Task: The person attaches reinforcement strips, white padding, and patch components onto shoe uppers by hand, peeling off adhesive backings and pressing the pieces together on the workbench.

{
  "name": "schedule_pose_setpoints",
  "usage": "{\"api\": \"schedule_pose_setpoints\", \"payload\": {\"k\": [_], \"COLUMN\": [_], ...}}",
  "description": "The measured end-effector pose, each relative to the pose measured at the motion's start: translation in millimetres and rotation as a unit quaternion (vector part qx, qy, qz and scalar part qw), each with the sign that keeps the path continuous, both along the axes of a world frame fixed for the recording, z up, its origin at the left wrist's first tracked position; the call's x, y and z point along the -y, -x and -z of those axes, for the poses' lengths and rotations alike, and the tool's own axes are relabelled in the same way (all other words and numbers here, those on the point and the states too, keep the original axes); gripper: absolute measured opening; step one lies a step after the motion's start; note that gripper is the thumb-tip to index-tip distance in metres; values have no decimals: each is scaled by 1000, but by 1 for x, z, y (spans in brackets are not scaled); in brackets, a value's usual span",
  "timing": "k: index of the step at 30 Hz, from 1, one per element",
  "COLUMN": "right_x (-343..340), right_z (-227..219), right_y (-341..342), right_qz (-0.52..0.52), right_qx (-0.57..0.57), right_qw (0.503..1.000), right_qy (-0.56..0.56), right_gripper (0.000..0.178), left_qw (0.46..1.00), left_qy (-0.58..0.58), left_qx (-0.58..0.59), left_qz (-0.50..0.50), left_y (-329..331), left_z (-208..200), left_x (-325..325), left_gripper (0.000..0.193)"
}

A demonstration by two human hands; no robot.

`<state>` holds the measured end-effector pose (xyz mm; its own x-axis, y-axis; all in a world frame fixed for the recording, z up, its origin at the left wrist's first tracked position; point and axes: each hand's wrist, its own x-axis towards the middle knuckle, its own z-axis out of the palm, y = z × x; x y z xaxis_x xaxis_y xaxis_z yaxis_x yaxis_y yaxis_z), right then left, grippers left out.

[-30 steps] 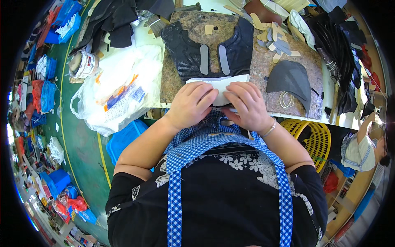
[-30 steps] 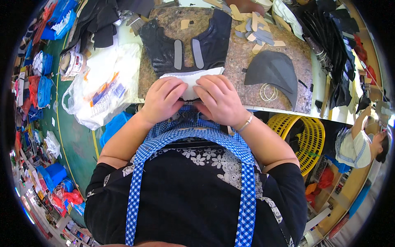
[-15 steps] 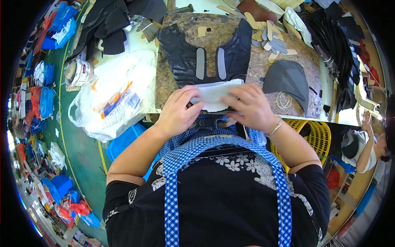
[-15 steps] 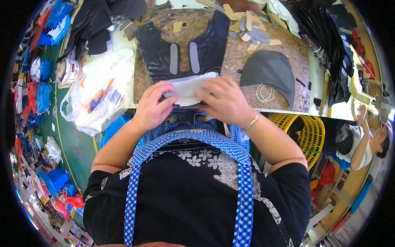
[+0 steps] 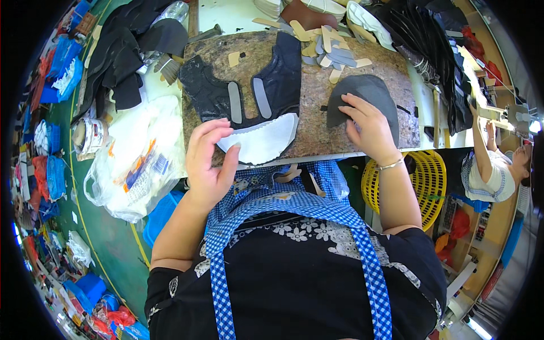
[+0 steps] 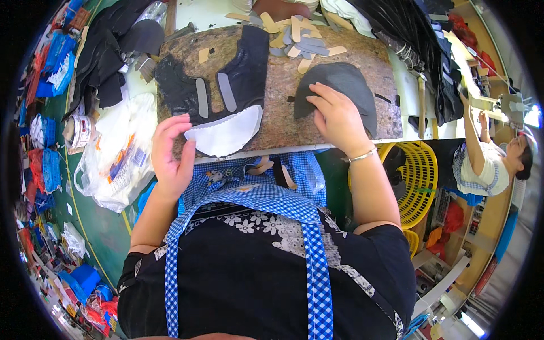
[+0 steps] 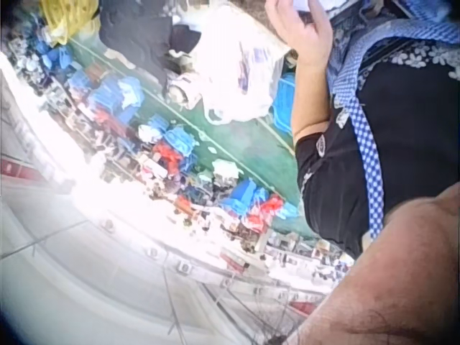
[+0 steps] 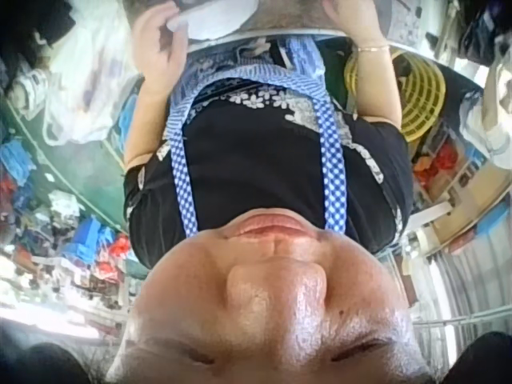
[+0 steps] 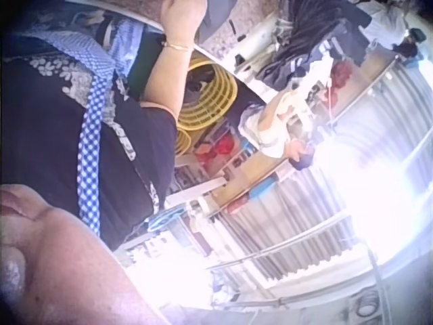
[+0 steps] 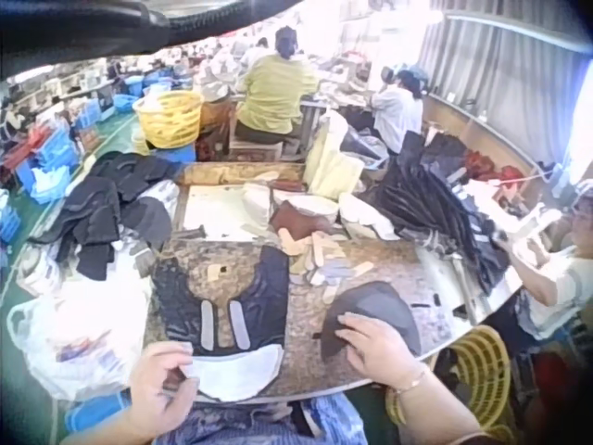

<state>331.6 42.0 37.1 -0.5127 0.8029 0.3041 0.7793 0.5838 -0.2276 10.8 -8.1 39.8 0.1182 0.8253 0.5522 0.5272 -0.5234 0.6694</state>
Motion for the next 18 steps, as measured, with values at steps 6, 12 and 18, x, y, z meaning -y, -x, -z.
{"api": "schedule_pose_setpoints", "payload": {"k": [6,12,18], "right_x": [-35,-33,-59], "right_z": [51,-2,16], "right_y": [-58,-44,-49], "right_qz": [316,286,377], "right_qx": [-751,-743,-687], "right_qw": [562,580,622], "right_qy": [144,-172,-7], "right_gripper": [11,7,9], "left_qw": [997,998,957], "left_qy": [0,22,136], "left_qx": [28,60,256], "left_qz": [78,-1,-8], "left_y": [-27,-12,-4], "left_z": [0,0,11], "left_x": [-11,-10,-11], "left_gripper": [14,16,16]}}
